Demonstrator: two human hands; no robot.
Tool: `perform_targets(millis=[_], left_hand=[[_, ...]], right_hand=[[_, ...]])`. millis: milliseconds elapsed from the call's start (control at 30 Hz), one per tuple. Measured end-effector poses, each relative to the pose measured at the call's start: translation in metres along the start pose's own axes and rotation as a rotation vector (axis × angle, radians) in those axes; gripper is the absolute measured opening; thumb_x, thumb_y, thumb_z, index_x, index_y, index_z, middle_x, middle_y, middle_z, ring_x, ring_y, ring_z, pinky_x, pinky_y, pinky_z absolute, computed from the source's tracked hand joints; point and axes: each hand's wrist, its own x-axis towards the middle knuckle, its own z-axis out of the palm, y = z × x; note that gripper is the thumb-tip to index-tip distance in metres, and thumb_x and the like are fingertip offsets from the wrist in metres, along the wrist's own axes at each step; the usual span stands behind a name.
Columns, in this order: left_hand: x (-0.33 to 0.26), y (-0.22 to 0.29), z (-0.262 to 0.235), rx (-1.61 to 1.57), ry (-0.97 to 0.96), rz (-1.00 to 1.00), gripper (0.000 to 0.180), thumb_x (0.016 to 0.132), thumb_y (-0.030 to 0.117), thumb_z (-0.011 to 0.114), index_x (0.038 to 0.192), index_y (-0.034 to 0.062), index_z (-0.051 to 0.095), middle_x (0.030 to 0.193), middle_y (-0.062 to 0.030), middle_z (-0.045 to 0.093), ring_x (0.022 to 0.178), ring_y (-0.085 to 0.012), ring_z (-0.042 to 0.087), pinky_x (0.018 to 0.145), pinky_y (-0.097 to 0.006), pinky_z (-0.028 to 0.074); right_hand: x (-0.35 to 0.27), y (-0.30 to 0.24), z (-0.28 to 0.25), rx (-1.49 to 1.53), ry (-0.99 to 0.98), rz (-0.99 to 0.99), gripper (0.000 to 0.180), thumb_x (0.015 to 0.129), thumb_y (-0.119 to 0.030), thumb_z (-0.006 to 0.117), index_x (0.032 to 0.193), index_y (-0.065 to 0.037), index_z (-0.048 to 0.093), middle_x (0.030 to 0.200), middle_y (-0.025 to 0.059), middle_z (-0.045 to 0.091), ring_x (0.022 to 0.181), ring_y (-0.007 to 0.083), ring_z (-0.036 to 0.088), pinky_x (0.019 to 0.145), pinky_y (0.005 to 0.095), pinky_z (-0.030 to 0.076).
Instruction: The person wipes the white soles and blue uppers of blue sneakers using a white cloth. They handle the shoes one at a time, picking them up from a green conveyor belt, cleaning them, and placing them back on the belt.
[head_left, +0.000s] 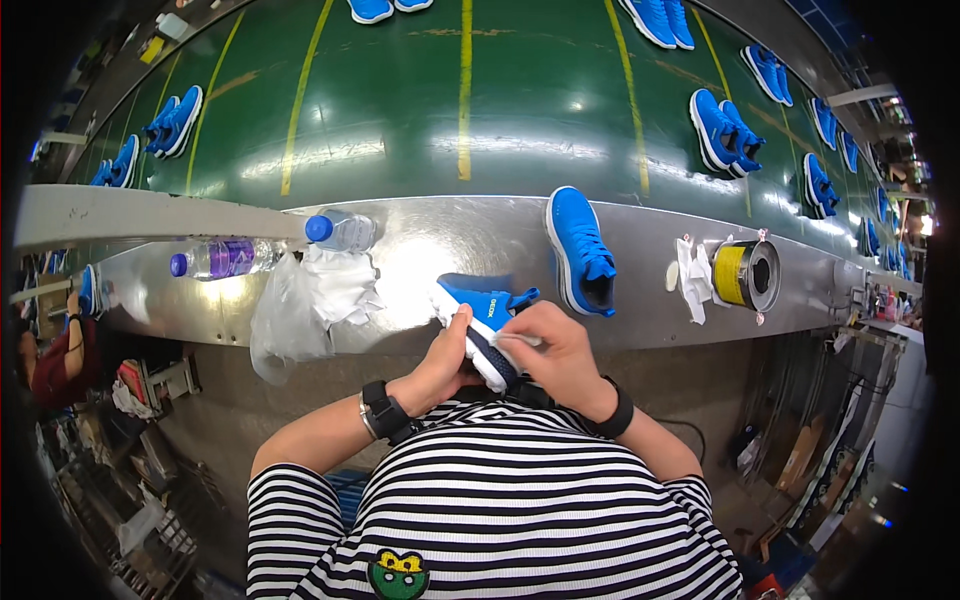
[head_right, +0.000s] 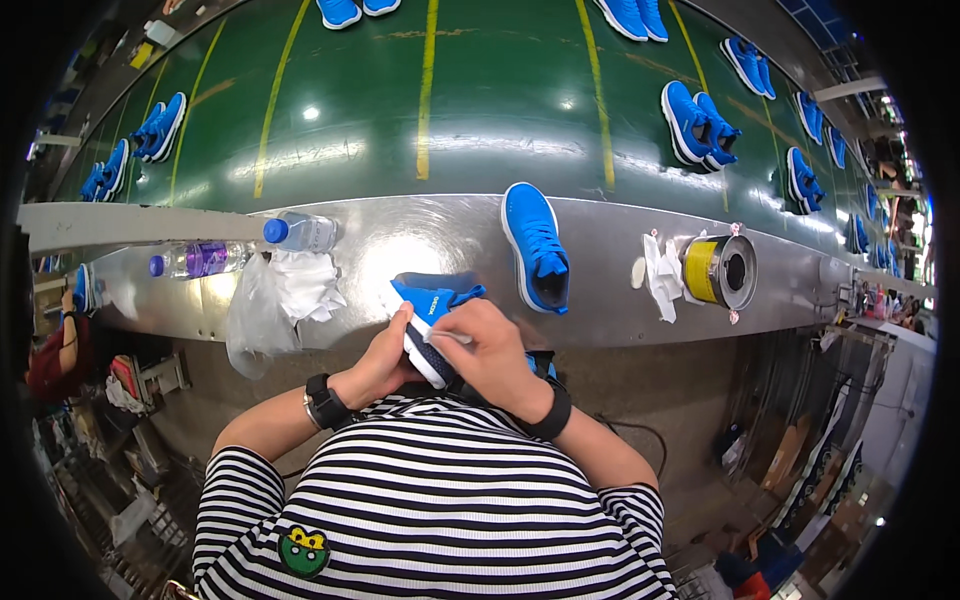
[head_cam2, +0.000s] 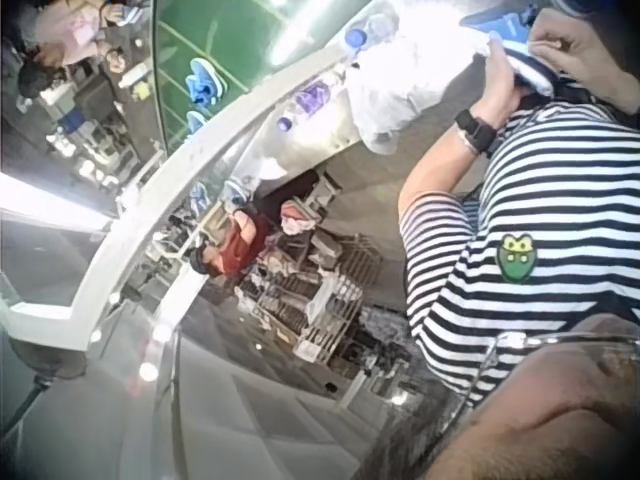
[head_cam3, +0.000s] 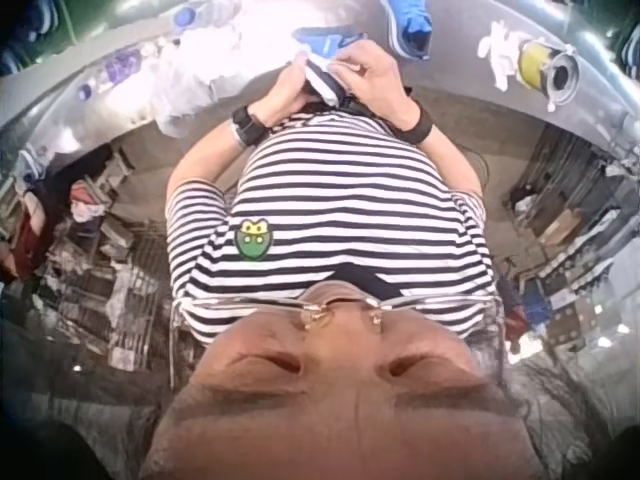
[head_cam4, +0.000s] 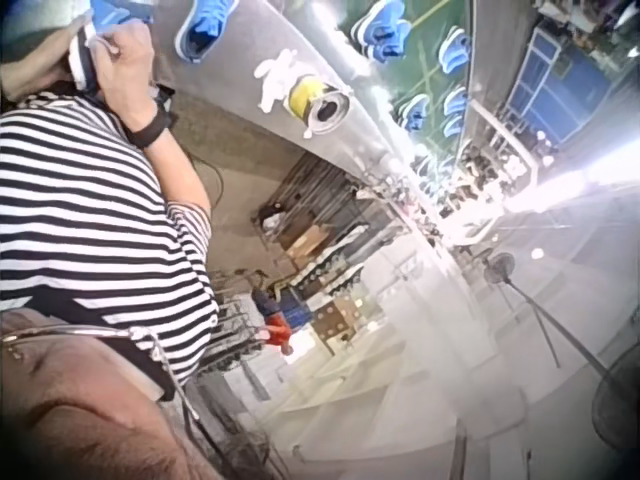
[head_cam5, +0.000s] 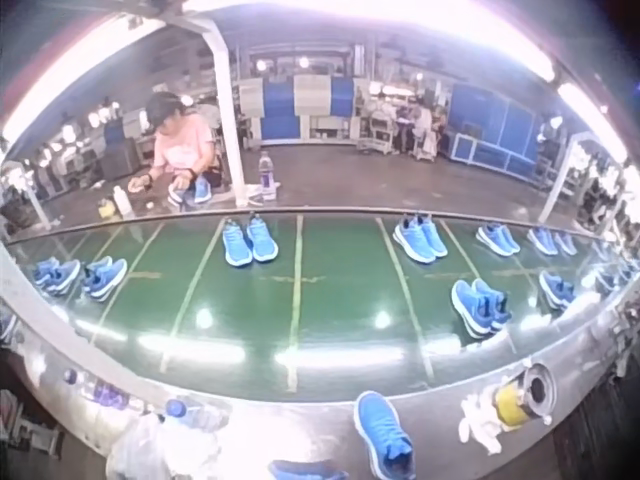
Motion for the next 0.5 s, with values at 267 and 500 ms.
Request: perform_targets(millis=[267, 500], left_hand=[[0.010, -0.011, -0.005, -0.001, 0.012, -0.016, 0.049, 0.093, 0.046, 0.026, 0.120, 0.0065, 0.041, 0.115, -0.0127, 0.050, 0.106, -0.0273, 0.050, 0.086, -0.051, 0.042], [0.008, -0.008, -0.003, -0.096, 0.021, 0.012, 0.052, 0.092, 0.046, 0.028, 0.123, 0.0053, 0.038, 0.117, -0.0152, 0.048, 0.107, -0.0291, 0.049, 0.087, -0.053, 0.040]], right_hand=[[-0.001, 0.008, -0.004, -0.277, -0.160, -0.233, 0.010, 0.070, -0.003, 0.065, 0.080, -0.006, 0.063, 0.072, 0.0063, 0.052, 0.071, 0.0213, 0.049, 0.062, 0.0312, 0.040], [-0.028, 0.010, -0.010, -0.257, -0.086, -0.192, 0.011, 0.071, -0.001, 0.061, 0.080, -0.006, 0.061, 0.074, 0.0064, 0.051, 0.073, 0.0240, 0.048, 0.067, 0.0329, 0.039]])
